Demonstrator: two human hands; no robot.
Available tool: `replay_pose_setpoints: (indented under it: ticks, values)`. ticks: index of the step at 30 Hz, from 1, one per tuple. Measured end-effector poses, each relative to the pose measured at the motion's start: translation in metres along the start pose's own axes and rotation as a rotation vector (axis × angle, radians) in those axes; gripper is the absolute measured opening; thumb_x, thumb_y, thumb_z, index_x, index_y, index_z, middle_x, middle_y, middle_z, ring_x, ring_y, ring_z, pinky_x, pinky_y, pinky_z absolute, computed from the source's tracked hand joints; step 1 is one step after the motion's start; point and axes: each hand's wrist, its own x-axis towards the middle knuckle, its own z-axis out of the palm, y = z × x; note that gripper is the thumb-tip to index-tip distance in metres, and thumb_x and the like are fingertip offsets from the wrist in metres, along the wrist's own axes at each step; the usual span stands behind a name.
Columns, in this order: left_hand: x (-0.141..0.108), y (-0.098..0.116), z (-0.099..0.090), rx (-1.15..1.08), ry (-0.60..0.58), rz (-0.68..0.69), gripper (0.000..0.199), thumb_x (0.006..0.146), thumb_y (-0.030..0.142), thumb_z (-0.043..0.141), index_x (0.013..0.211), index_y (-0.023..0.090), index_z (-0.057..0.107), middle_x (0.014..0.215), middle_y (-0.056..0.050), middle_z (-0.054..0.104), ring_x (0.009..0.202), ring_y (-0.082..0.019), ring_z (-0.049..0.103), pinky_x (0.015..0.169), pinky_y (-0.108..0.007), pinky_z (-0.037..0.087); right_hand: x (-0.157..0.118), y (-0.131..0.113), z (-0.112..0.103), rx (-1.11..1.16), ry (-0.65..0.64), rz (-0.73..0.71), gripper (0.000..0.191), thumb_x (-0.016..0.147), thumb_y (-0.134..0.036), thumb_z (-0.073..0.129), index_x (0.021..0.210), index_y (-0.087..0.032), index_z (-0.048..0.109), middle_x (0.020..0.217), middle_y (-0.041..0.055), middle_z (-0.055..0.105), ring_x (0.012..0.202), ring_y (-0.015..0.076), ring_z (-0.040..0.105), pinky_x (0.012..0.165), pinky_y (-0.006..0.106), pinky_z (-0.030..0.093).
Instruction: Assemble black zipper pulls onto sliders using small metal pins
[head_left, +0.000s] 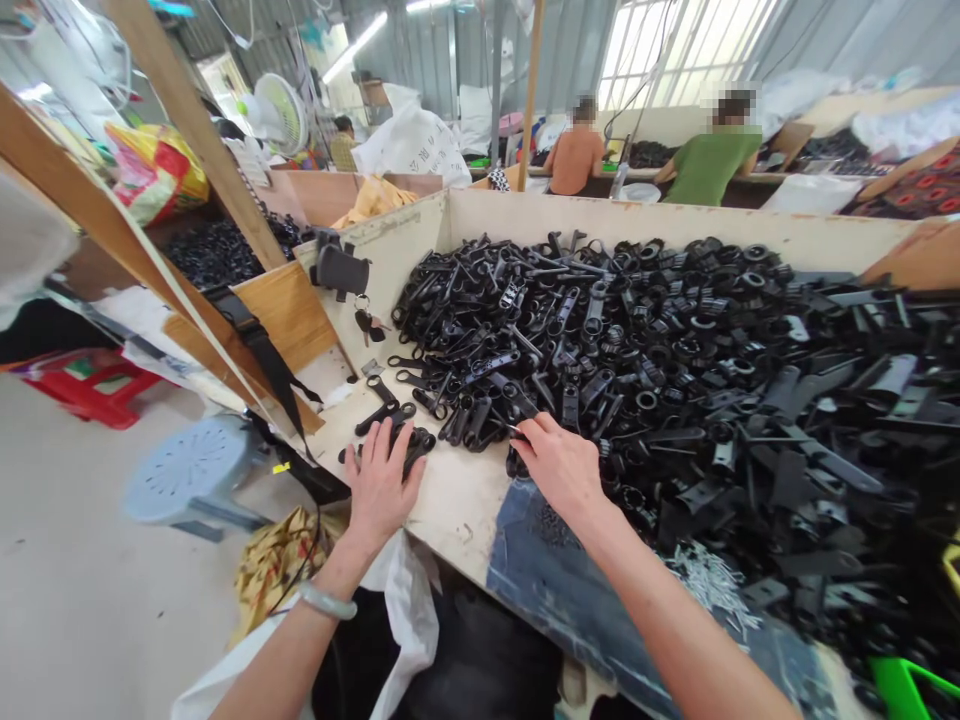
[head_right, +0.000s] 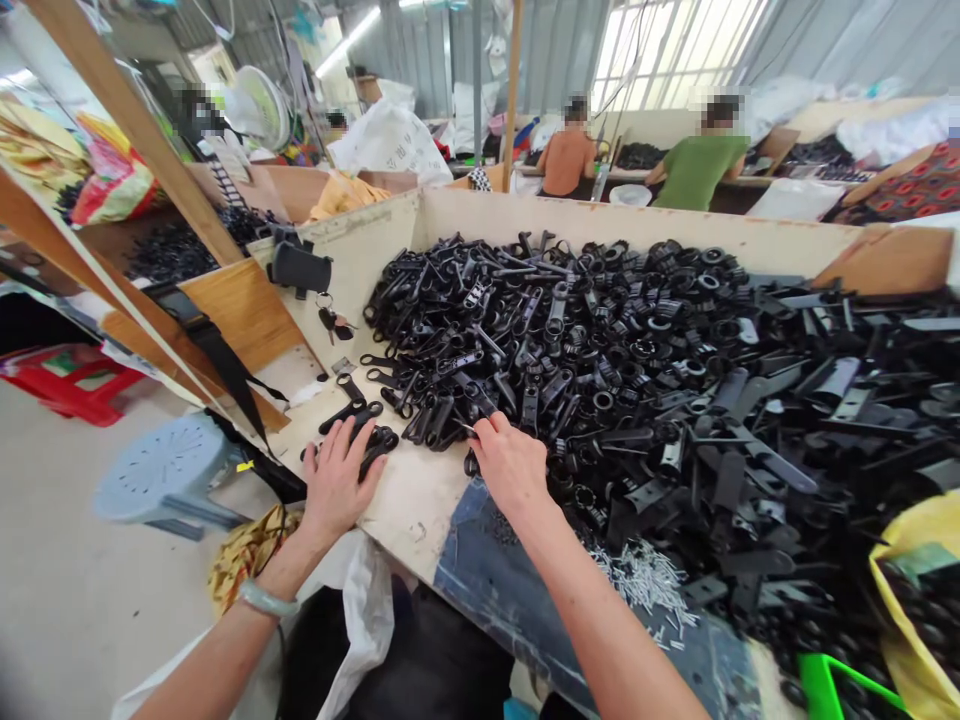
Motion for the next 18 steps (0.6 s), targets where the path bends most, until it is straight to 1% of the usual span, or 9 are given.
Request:
replay_pose_setpoints:
  ticks: [3,6,9,11,12,13,14,16,18]
  values:
    - [-0.004,0.010,-0.006,-0.059,0.103,0.017,0.061,0.099,0.046,0.048,0.153,0.018,0.046,0.161,-0.021,0.040,0.151,-0.038,0.030,0.122,-0.063,0.011,-0.002,0.016,-0.008,0.016,0.022,0.054,0.015,0.093,-0.031,0.064,0.089,-0.024,0.076,0.093,0.0035,0.074,0.074,0.0172,0.067,0.063,0.026,0.042]
    - [-0.005,0.032,-0.019,-0.222,0.156,0.074,0.057,0.099,0.042,0.050,0.149,0.016,0.048,0.158,-0.021,0.043,0.152,-0.036,0.030,0.123,-0.057,0.015,-0.011,0.044,-0.030,0.075,0.045,0.161,0.032,0.096,-0.045,0.057,0.097,-0.019,0.077,0.084,0.0048,0.074,0.069,0.0180,0.065,0.061,0.027,0.045]
    - [-0.005,0.065,-0.038,-0.499,0.124,0.158,0.050,0.100,0.037,0.050,0.145,0.017,0.051,0.151,-0.018,0.050,0.145,-0.031,0.039,0.121,-0.050,0.028,-0.035,0.064,-0.059,0.140,0.030,0.253,0.045,0.097,-0.051,0.052,0.097,-0.014,0.077,0.076,0.0055,0.074,0.062,0.0176,0.063,0.056,0.027,0.046]
    - [-0.007,0.088,-0.052,-0.706,0.032,0.151,0.043,0.102,0.035,0.045,0.141,0.019,0.054,0.143,-0.015,0.057,0.136,-0.027,0.048,0.116,-0.045,0.036,-0.061,0.065,-0.076,0.198,-0.030,0.265,0.043,0.095,-0.052,0.055,0.091,-0.015,0.078,0.075,0.0043,0.073,0.063,0.0170,0.062,0.056,0.026,0.045]
    - [-0.009,0.098,-0.059,-0.807,-0.044,0.126,0.041,0.104,0.035,0.042,0.140,0.021,0.055,0.141,-0.013,0.059,0.132,-0.026,0.051,0.113,-0.043,0.040,-0.075,0.062,-0.082,0.273,-0.119,0.243,0.039,0.093,-0.051,0.058,0.090,-0.017,0.079,0.075,0.0031,0.073,0.064,0.0167,0.062,0.056,0.026,0.045]
    - [-0.013,0.108,-0.064,-0.902,-0.158,0.097,0.041,0.105,0.037,0.039,0.139,0.022,0.056,0.138,-0.012,0.061,0.128,-0.025,0.054,0.110,-0.042,0.042,-0.089,0.057,-0.087,0.334,-0.233,0.207,0.034,0.092,-0.049,0.061,0.090,-0.019,0.079,0.076,0.0021,0.073,0.067,0.0166,0.062,0.059,0.026,0.046]
    - [-0.017,0.116,-0.068,-0.980,-0.325,0.082,0.041,0.105,0.040,0.040,0.138,0.023,0.058,0.134,-0.011,0.064,0.124,-0.025,0.057,0.108,-0.041,0.043,-0.103,0.051,-0.089,0.374,-0.324,0.178,0.030,0.092,-0.046,0.063,0.088,-0.021,0.080,0.076,0.0012,0.072,0.067,0.0162,0.062,0.060,0.025,0.045]
    - [-0.029,0.130,-0.071,-1.127,-0.775,0.084,0.045,0.103,0.047,0.044,0.139,0.024,0.059,0.119,-0.010,0.071,0.109,-0.023,0.065,0.098,-0.037,0.049,-0.125,0.041,-0.089,0.412,-0.423,0.143,0.027,0.094,-0.040,0.063,0.082,-0.023,0.079,0.073,0.0000,0.069,0.066,0.0147,0.061,0.059,0.025,0.043]
    - [-0.043,0.140,-0.066,-1.289,-1.234,0.055,0.052,0.100,0.052,0.048,0.142,0.023,0.056,0.097,-0.008,0.074,0.084,-0.020,0.069,0.079,-0.033,0.053,-0.138,0.037,-0.084,0.428,-0.470,0.119,0.028,0.096,-0.038,0.062,0.079,-0.023,0.079,0.070,-0.0004,0.066,0.065,0.0142,0.060,0.060,0.024,0.042]
